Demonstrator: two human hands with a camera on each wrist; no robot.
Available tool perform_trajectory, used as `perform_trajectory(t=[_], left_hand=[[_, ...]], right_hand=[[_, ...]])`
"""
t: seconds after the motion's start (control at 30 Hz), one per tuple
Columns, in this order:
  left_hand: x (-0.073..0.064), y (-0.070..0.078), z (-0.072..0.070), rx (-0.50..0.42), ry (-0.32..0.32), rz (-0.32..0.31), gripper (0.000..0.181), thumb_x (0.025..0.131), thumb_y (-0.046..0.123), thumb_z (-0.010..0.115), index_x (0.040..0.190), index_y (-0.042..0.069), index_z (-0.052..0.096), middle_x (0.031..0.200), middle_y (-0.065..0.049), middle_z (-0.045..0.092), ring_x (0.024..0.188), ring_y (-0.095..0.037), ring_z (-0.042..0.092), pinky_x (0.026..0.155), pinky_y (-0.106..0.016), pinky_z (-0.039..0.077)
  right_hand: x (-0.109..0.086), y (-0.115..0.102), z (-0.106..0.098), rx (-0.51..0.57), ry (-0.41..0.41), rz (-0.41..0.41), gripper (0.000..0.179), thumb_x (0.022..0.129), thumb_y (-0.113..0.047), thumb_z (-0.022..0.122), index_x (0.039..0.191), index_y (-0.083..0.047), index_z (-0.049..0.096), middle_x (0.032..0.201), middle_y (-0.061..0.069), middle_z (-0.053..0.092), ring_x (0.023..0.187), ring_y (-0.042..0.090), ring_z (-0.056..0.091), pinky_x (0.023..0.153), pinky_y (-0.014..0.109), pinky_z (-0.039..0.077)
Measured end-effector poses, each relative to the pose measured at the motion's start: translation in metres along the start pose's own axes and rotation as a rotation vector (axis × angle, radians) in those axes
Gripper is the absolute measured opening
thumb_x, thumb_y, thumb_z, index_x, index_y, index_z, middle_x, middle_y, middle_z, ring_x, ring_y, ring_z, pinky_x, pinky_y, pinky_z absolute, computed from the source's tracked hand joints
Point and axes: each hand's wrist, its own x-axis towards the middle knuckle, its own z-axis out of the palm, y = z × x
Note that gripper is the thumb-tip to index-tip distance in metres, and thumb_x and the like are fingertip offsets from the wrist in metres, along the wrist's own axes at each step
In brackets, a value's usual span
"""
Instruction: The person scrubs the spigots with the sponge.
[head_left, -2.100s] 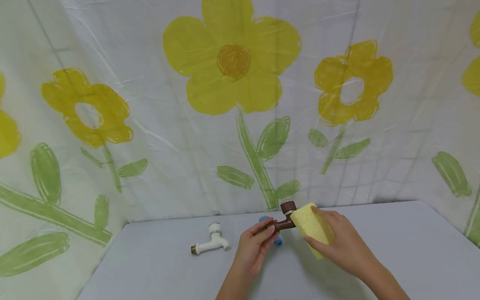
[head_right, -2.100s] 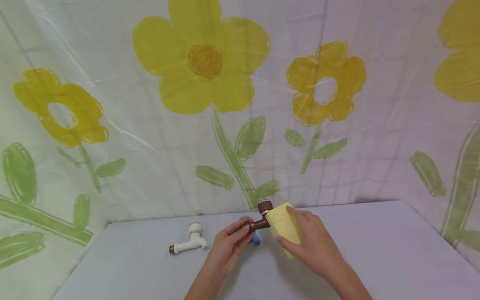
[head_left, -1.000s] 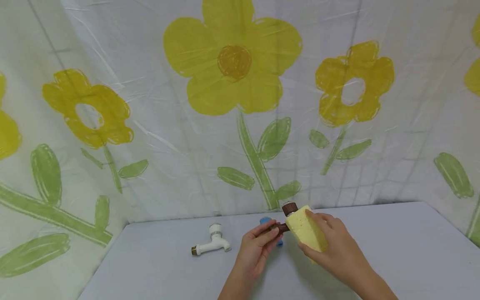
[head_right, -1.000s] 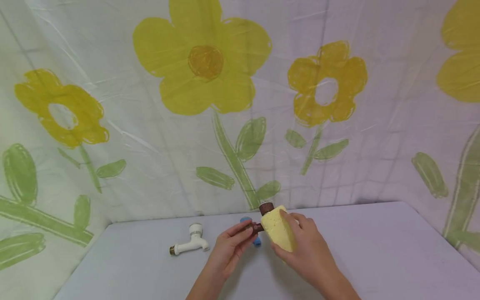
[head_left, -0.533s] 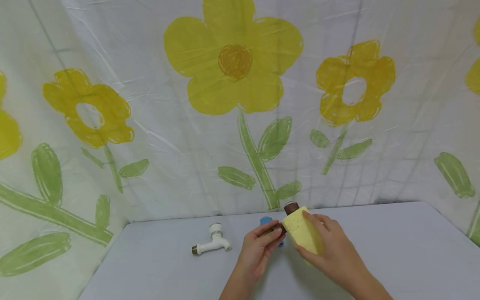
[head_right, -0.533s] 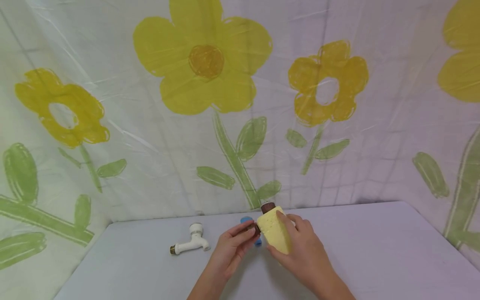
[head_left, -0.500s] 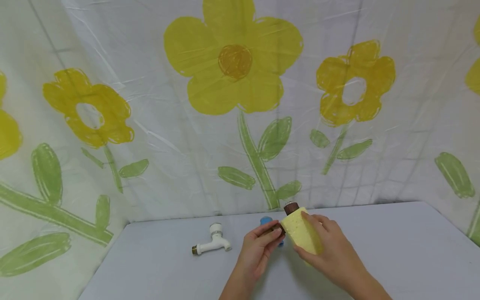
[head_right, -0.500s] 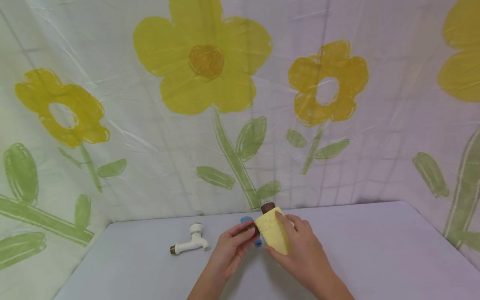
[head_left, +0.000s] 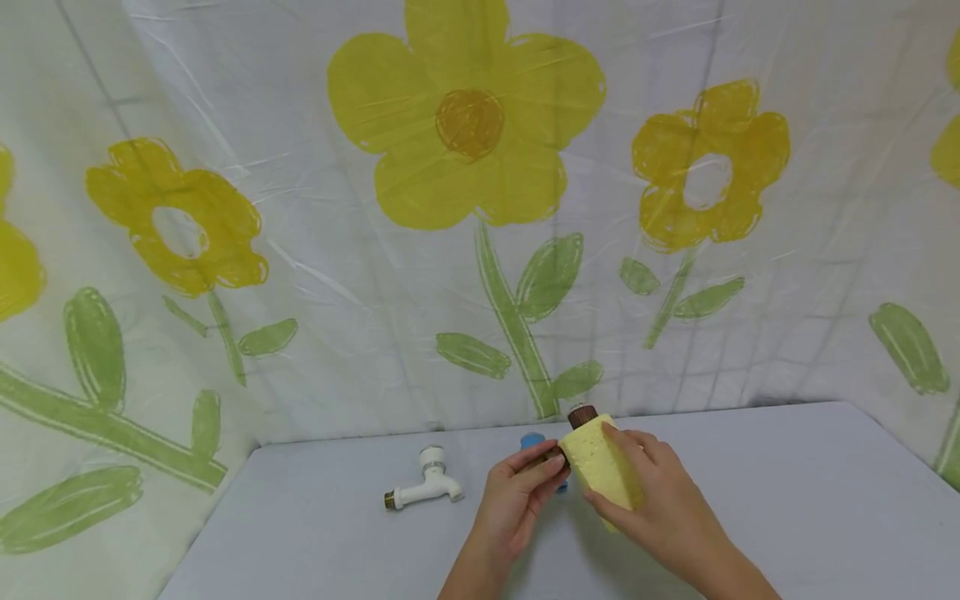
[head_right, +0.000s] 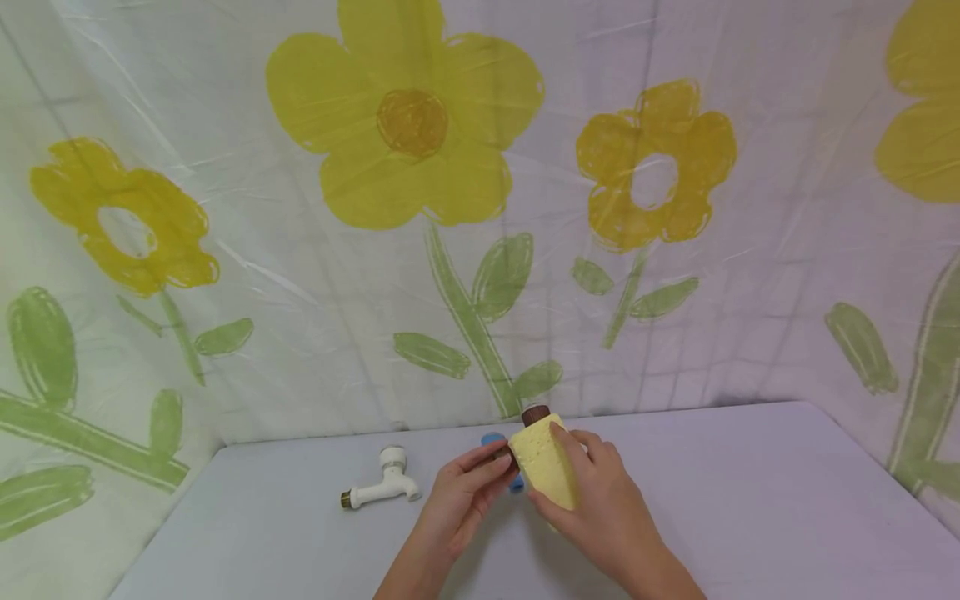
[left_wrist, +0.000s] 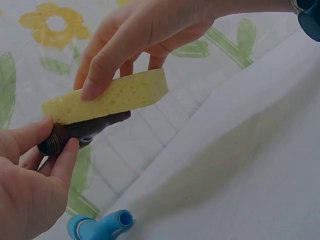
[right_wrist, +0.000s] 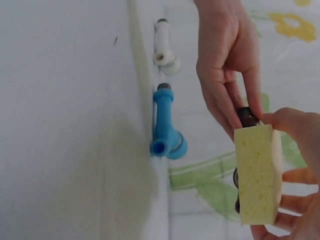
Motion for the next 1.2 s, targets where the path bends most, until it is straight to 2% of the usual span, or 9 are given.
perform_trajectory(t=[0.2,0.33,0.43,0.57,0.7,0.9,1.03,1.2], left_hand=[[-0.001,0.002,0.001,0.039,-0.019,0.011,0.035,0.100,-0.010,0.064,0.134,-0.016,0.060,0.114,-0.010,0.072,0.103,-0.017,0.074,0.097,-0.030,0.060],[-0.002,0.006,0.001,0.068,-0.051,0.030,0.036,0.101,-0.008,0.063,0.135,-0.018,0.059,0.112,-0.009,0.074,0.101,-0.017,0.074,0.097,-0.029,0.060],[-0.004,0.010,0.002,0.082,-0.064,0.037,0.036,0.102,-0.007,0.062,0.136,-0.018,0.058,0.110,-0.009,0.075,0.101,-0.016,0.075,0.095,-0.029,0.061],[-0.006,0.013,0.004,0.081,-0.074,0.043,0.034,0.102,-0.007,0.061,0.134,-0.017,0.059,0.112,-0.009,0.075,0.102,-0.015,0.074,0.095,-0.028,0.061],[-0.006,0.014,0.005,0.094,-0.096,0.065,0.033,0.104,-0.004,0.061,0.134,-0.016,0.060,0.114,-0.011,0.076,0.102,-0.014,0.074,0.098,-0.030,0.060],[-0.006,0.011,0.005,0.142,-0.100,0.133,0.036,0.106,0.002,0.061,0.136,-0.017,0.059,0.123,-0.016,0.075,0.107,-0.014,0.073,0.102,-0.034,0.058],[-0.005,0.009,0.006,0.146,-0.070,0.154,0.035,0.103,-0.001,0.065,0.133,-0.018,0.061,0.120,-0.014,0.076,0.104,-0.014,0.074,0.099,-0.032,0.060],[-0.004,0.009,0.008,0.191,-0.033,0.192,0.036,0.097,-0.005,0.071,0.130,-0.016,0.064,0.114,-0.013,0.078,0.098,-0.011,0.075,0.091,-0.026,0.062]], right_hand=[[0.001,0.001,-0.001,0.044,-0.016,0.049,0.075,0.077,-0.028,0.096,0.141,-0.003,0.065,0.121,0.008,0.068,0.103,0.024,0.064,0.076,0.037,0.056],[0.002,-0.001,-0.003,0.119,-0.059,0.134,0.071,0.083,-0.029,0.092,0.141,0.001,0.064,0.122,0.011,0.069,0.101,0.021,0.064,0.076,0.034,0.056],[0.004,-0.003,-0.006,0.197,-0.125,0.258,0.069,0.088,-0.030,0.088,0.142,0.003,0.061,0.123,0.014,0.070,0.096,0.019,0.064,0.070,0.029,0.055],[0.009,-0.006,-0.010,0.308,-0.238,0.462,0.070,0.093,-0.036,0.082,0.148,0.000,0.057,0.128,0.019,0.068,0.091,0.019,0.063,0.060,0.026,0.055],[0.013,-0.007,-0.013,0.380,-0.315,0.596,0.071,0.098,-0.045,0.074,0.152,-0.004,0.054,0.136,0.021,0.065,0.096,0.020,0.065,0.064,0.030,0.057],[0.013,-0.010,-0.012,0.507,-0.337,0.673,0.069,0.102,-0.046,0.068,0.153,-0.002,0.052,0.135,0.020,0.067,0.101,0.020,0.069,0.073,0.032,0.059],[0.013,-0.011,-0.011,0.574,-0.340,0.719,0.067,0.104,-0.043,0.066,0.152,0.001,0.052,0.129,0.017,0.069,0.101,0.019,0.067,0.076,0.031,0.057],[0.014,-0.010,-0.008,0.657,-0.369,0.764,0.068,0.107,-0.044,0.060,0.153,0.004,0.048,0.138,0.020,0.065,0.107,0.020,0.063,0.082,0.035,0.056]])
